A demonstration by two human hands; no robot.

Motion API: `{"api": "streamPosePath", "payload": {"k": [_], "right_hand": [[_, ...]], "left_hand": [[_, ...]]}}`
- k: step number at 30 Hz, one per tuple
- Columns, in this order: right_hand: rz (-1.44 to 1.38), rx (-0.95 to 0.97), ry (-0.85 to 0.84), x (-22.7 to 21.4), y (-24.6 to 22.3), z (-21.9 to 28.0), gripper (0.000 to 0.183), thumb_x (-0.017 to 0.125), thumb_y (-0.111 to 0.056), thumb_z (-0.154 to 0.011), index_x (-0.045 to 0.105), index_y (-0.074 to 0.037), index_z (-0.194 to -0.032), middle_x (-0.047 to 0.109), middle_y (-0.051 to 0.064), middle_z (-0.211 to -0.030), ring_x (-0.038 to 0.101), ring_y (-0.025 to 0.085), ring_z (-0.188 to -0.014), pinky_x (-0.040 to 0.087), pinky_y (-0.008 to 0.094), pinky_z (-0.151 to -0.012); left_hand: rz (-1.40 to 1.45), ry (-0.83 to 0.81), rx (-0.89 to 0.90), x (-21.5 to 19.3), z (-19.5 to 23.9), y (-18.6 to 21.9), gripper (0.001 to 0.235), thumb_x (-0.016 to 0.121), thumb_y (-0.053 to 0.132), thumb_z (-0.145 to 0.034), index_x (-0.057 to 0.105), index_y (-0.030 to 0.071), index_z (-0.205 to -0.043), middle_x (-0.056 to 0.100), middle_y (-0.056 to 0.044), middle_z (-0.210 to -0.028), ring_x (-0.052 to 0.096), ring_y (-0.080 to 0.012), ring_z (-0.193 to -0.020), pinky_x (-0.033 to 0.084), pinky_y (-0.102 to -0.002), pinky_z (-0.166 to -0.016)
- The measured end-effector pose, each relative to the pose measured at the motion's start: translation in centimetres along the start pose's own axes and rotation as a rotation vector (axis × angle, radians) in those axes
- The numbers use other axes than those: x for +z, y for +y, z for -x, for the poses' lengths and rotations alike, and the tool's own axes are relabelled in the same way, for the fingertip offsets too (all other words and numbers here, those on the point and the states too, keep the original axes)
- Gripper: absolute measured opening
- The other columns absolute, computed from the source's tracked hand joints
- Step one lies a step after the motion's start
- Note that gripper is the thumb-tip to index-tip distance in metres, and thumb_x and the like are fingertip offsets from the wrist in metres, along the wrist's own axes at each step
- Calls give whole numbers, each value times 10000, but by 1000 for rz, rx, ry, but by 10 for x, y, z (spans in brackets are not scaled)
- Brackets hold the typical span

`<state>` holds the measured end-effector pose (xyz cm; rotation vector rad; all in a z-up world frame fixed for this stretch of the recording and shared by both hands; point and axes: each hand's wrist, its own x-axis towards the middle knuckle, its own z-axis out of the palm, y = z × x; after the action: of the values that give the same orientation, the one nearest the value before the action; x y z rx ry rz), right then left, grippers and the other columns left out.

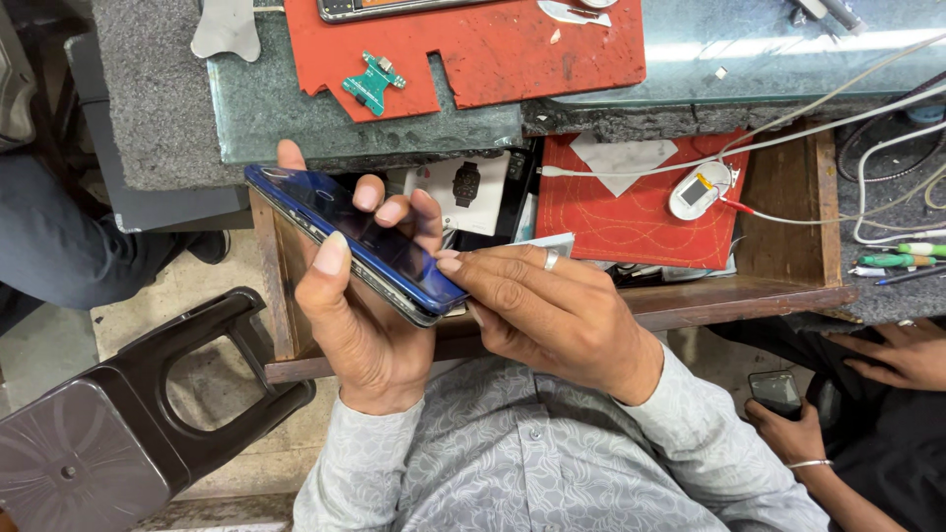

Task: The person handles a cracked smartphone, removes the back cover, and manipulates internal components including the battery and ribbon cables. The person uses a small metal tool to pry and adjust parts inside the device.

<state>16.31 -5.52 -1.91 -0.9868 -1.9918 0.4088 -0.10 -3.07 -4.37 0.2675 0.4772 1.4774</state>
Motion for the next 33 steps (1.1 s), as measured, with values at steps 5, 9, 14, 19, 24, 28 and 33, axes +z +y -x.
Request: {"api": "streamPosePath", "payload": {"k": [5, 9, 14, 19, 24, 28, 33], "right_hand": [[14, -18, -11, 0, 2, 1, 309, 725, 34, -956, 644, 71, -1252, 731, 141, -1121, 762, 276, -1035, 643, 347, -885], [21, -25, 1, 1, 2, 1, 270, 724, 38, -958, 642, 87, -1210, 730, 149, -1129, 759, 279, -1035, 644, 355, -882], [71, -61, 9, 2, 1, 3, 217, 710, 52, -945, 655, 87, -1152, 736, 158, -1122, 766, 293, -1034, 646, 359, -866], [88, -93, 23, 2, 1, 6, 203, 727, 28, -936, 672, 85, -1122, 742, 155, -1096, 774, 284, -1005, 642, 348, -829], [53, -65, 6, 5, -1, 5, 248, 761, -10, -926, 687, 39, -1158, 737, 129, -1116, 755, 264, -1000, 624, 353, -812], [74, -51, -2, 8, -6, 8, 432, 856, -64, -829, 704, -22, -1232, 713, 118, -1181, 714, 243, -1003, 595, 331, -791], [199, -74, 46, -5, -10, 12, 483, 816, 19, -752, 753, -100, -1216, 708, 68, -1166, 679, 223, -1017, 580, 309, -794]], "left_hand": [[-26, 21, -9, 0, 1, -1, 936, 685, 185, -929, 167, 249, -1707, 490, -73, -1178, 547, -172, -1089, 445, -477, -1207], [-24, 44, -13, 1, 1, -1, 924, 678, 177, -925, 171, 257, -1694, 495, -64, -1166, 547, -171, -1073, 439, -511, -1211], [27, 46, -49, 2, 5, 0, 897, 686, 168, -943, 190, 280, -1681, 495, -59, -1165, 549, -173, -1087, 409, -525, -1237], [67, 48, -67, -1, 10, 0, 875, 674, 187, -938, 213, 270, -1677, 496, -63, -1169, 548, -180, -1103, 394, -521, -1253], [55, -18, 2, -2, 8, 3, 858, 649, 187, -969, 234, 244, -1718, 505, -90, -1194, 537, -205, -1160, 357, -485, -1281], [147, -49, -89, 1, 10, 5, 858, 631, 264, -921, 247, 224, -1687, 502, -175, -1364, 503, -328, -1341, 328, -560, -1320], [244, -216, -285, 12, 11, 9, 889, 632, 309, -878, 249, 194, -1671, 370, -255, -1625, 391, -397, -1488, 282, -596, -1300]]}}
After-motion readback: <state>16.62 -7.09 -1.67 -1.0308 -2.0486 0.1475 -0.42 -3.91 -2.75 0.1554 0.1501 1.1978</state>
